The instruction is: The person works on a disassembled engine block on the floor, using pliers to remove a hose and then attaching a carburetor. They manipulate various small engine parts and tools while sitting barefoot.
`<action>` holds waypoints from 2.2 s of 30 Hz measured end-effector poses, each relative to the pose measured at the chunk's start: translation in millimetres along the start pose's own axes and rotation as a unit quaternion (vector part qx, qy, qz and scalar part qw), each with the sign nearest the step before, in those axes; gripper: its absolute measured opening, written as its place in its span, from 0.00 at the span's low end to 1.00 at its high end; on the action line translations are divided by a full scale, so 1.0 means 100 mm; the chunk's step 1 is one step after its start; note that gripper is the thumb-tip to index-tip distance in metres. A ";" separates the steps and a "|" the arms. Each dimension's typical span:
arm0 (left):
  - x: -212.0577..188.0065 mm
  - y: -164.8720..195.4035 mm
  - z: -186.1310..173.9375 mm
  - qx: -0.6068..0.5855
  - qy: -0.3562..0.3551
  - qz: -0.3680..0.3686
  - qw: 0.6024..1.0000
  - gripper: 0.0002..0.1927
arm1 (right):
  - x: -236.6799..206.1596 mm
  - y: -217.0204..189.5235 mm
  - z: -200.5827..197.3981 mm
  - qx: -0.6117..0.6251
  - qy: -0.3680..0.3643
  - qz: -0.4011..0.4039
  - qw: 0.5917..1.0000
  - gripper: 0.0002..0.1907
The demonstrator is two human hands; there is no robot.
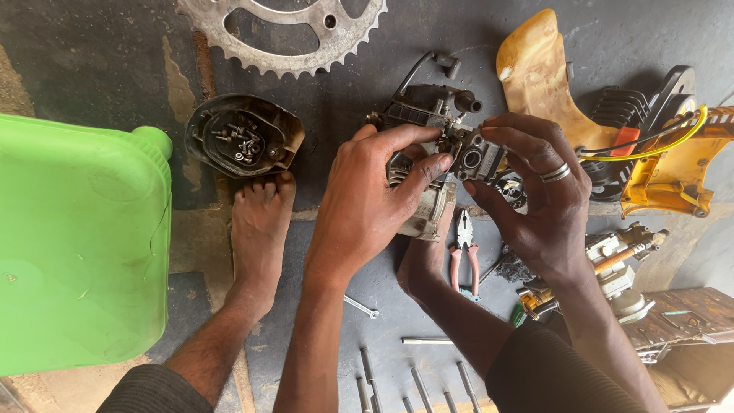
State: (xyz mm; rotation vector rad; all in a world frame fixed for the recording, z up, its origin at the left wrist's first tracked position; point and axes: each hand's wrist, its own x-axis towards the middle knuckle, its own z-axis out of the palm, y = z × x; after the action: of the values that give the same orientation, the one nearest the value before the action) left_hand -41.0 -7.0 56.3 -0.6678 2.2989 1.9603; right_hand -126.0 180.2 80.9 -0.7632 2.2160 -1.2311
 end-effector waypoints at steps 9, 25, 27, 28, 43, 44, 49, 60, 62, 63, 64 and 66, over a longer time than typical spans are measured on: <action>0.01 -0.10 -0.02 -0.003 -0.016 0.017 1.000 0.15 | 0.08 -0.05 -0.14 -0.109 -0.037 -0.038 0.993 0.29; 0.07 -0.26 -0.03 -0.042 -0.074 -0.039 0.996 0.10 | 0.27 -0.11 -0.28 -0.072 -0.110 -0.026 0.991 0.28; 0.08 -0.28 -0.03 -0.052 -0.069 -0.012 0.996 0.10 | 0.28 -0.12 -0.28 -0.071 -0.116 -0.026 0.990 0.28; 0.08 -0.28 -0.04 -0.055 -0.079 -0.019 0.995 0.10 | 0.29 -0.12 -0.29 -0.070 -0.119 -0.025 0.990 0.28; 0.05 -0.32 -0.04 -0.080 -0.076 -0.043 0.993 0.15 | 0.19 -0.02 -0.17 -0.067 -0.062 -0.009 0.996 0.30; 0.05 -0.31 -0.04 -0.083 -0.075 -0.045 0.993 0.15 | 0.16 -0.01 -0.16 -0.037 -0.057 0.003 0.998 0.30; 0.07 -0.28 -0.04 -0.088 -0.088 -0.045 0.991 0.15 | 0.08 0.10 -0.12 0.032 -0.038 0.031 0.998 0.31; 0.08 -0.14 -0.08 -0.012 -0.068 -0.045 0.997 0.15 | 0.09 0.18 -0.09 0.082 -0.018 0.050 0.995 0.31; 0.06 -0.13 -0.08 0.005 -0.059 -0.043 0.997 0.15 | 0.10 0.18 -0.10 0.092 -0.023 0.055 0.994 0.31; 0.06 -0.13 -0.08 0.014 -0.055 -0.043 0.997 0.15 | 0.11 0.17 -0.11 0.099 -0.026 0.052 0.993 0.31; 0.06 -0.13 -0.08 0.015 -0.059 -0.055 0.997 0.15 | 0.12 0.17 -0.11 0.107 -0.030 0.051 0.993 0.31; 0.05 -0.13 -0.07 0.015 -0.068 -0.079 0.994 0.15 | 0.12 0.15 -0.12 0.084 -0.034 0.055 0.994 0.30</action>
State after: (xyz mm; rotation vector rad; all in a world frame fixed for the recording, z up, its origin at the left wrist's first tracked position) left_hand -39.6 -16.5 43.5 -0.6689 2.1223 1.8376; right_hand -146.2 185.9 71.7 -0.6005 2.0403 -1.2975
